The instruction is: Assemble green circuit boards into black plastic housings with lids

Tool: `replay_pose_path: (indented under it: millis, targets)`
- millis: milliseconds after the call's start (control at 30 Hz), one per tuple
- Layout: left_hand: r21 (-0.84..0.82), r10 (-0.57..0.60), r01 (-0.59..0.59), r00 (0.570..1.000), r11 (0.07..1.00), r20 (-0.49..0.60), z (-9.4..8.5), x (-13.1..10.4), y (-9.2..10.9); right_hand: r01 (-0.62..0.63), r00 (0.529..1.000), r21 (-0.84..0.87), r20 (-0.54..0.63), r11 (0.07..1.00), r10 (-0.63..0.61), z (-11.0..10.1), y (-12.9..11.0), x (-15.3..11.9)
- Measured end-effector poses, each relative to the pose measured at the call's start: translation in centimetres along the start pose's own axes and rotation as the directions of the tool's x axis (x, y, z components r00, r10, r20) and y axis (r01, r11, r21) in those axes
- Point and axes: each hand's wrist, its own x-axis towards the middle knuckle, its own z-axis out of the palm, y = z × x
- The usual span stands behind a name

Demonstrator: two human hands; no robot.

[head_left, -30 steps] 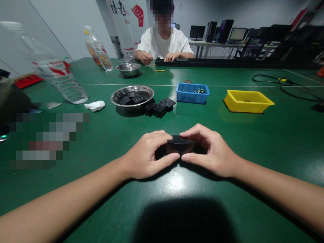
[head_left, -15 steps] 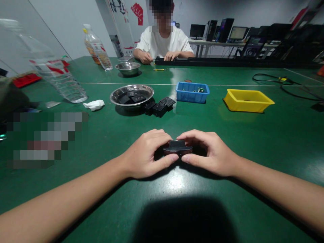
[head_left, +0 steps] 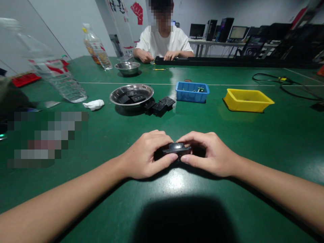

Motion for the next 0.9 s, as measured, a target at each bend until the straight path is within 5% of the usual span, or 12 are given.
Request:
replay_pose_path:
  millis: [500,900]
  targets:
    - [-0.091,-0.092,0.098,0.993,0.991,0.072,-0.1,0.19,0.02,-0.108,0.994,0.252,-0.003,0.962,0.112,0.33,0.76,-0.09]
    - [-0.094,-0.095,0.102,0.993,0.99,0.073,0.04,0.14,-0.14,-0.111,0.994,0.226,-0.001,0.968,0.114,0.33,0.46,-0.01]
